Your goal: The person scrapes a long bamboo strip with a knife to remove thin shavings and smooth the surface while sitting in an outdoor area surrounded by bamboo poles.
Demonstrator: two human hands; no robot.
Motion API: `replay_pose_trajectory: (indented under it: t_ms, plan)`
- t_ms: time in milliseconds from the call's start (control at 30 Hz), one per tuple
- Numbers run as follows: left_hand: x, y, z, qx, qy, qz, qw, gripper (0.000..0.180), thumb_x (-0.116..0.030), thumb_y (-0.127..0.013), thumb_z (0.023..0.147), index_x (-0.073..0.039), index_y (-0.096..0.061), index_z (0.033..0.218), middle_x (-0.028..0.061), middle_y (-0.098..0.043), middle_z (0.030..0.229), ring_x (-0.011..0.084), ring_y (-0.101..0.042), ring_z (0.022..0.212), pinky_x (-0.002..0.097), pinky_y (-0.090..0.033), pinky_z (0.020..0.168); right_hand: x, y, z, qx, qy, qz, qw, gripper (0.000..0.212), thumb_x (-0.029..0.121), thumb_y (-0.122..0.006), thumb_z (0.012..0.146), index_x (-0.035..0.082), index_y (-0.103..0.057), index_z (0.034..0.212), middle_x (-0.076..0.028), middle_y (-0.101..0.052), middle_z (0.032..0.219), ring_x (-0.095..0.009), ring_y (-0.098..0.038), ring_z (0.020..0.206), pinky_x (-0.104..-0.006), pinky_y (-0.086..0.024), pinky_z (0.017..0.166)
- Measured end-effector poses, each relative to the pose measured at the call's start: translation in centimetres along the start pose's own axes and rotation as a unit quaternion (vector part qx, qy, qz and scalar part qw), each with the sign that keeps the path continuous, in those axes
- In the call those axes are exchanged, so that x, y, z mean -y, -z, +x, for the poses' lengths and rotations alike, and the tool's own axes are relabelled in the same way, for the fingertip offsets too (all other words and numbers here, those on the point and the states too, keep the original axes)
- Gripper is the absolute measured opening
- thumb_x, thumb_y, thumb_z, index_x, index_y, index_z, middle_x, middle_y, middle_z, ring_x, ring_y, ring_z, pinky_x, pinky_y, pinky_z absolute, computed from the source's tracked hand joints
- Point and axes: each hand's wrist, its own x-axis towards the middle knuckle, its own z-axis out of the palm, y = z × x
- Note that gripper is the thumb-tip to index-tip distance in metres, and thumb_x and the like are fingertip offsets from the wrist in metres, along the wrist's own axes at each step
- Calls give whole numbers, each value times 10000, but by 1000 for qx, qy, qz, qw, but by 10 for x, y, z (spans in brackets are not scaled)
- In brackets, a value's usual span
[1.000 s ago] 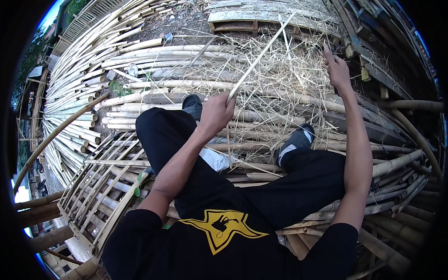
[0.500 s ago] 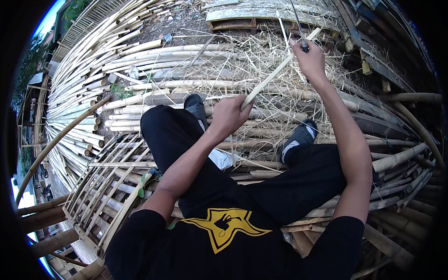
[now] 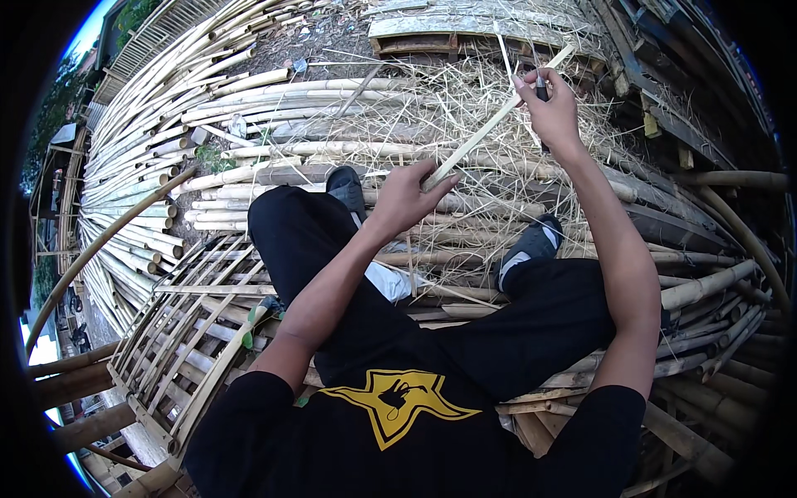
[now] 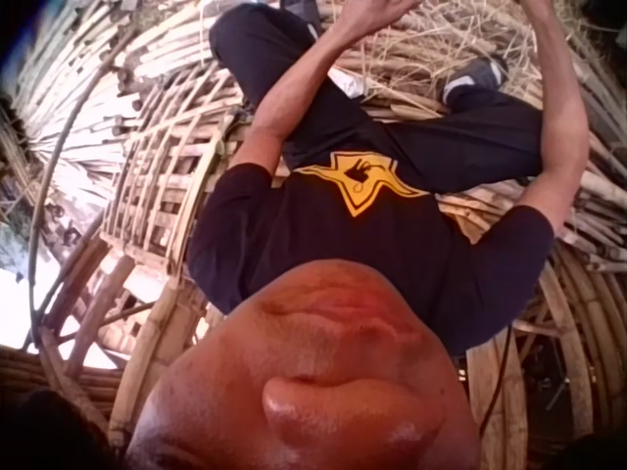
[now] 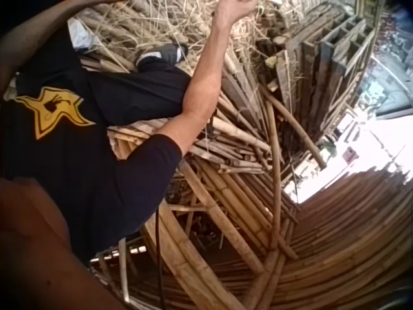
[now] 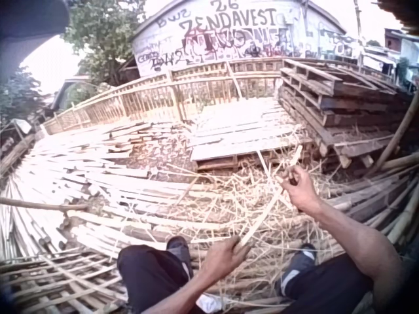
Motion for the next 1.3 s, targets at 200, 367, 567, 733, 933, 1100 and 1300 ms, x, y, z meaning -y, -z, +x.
replay_pose_trajectory:
  t_ms: [200, 367, 567, 733, 933, 1100, 1300]
  plan:
    - [-11, -1, 8, 137, 173, -400, 890, 357, -412, -466, 964, -60, -523, 964, -53, -418, 557, 38, -350, 431, 206, -278, 381, 20, -12, -21, 66, 23, -23, 997, 248, 269, -666, 862, 52, -570, 932, -21, -622, 660, -14, -436, 511, -211, -297, 456]
    - [2, 2, 11, 207, 177, -553, 788, 331, -375, -380, 1001, -89, -478, 867, -69, -286, 534, 27, -216, 408, 201, -185, 360, 42, -15, -34, 133, 26, 24, 990, 324, 300, -624, 888, 52, -557, 1085, -32, -659, 676, -13, -395, 446, -210, -274, 443]
    - [0, 7, 12, 194, 192, -584, 764, 330, -368, -412, 992, -79, -487, 853, -74, -296, 522, 33, -221, 395, 208, -185, 349, 48, -4, -40, 97, 19, 27, 995, 315, 312, -598, 902, 47, -565, 1068, -9, -594, 610, -9, -386, 469, -209, -269, 451]
    - [6, 6, 14, 137, 184, -550, 803, 291, -333, -455, 982, -74, -490, 855, -60, -359, 516, 35, -272, 374, 200, -219, 331, 56, 0, -45, 177, 92, -265, 944, 363, 360, -504, 942, 5, -567, 898, -102, -496, 535, -182, -470, 487, -336, -339, 488]
    - [3, 13, 16, 125, 163, -565, 799, 300, -333, -430, 990, -72, -471, 849, -65, -332, 501, 22, -249, 348, 187, -198, 315, 50, -9, -53, 237, 126, -305, 914, 352, 359, -464, 954, 22, -523, 872, -190, -528, 579, -378, -536, 557, -464, -381, 540]
    - [1, 16, 14, 109, 183, -555, 804, 305, -332, -454, 983, -70, -484, 829, -72, -337, 493, 26, -248, 359, 200, -181, 328, 34, -17, -53, 241, 156, -290, 913, 362, 371, -443, 957, 32, -503, 847, -183, -523, 554, -401, -533, 548, -481, -391, 530]
    - [0, 14, 12, 105, 213, -553, 798, 312, -329, -462, 980, -75, -463, 798, -76, -315, 495, 24, -246, 363, 204, -173, 329, 17, -15, -38, 208, 220, -349, 887, 381, 403, -445, 949, 51, -532, 832, -174, -509, 532, -384, -536, 540, -469, -403, 520]
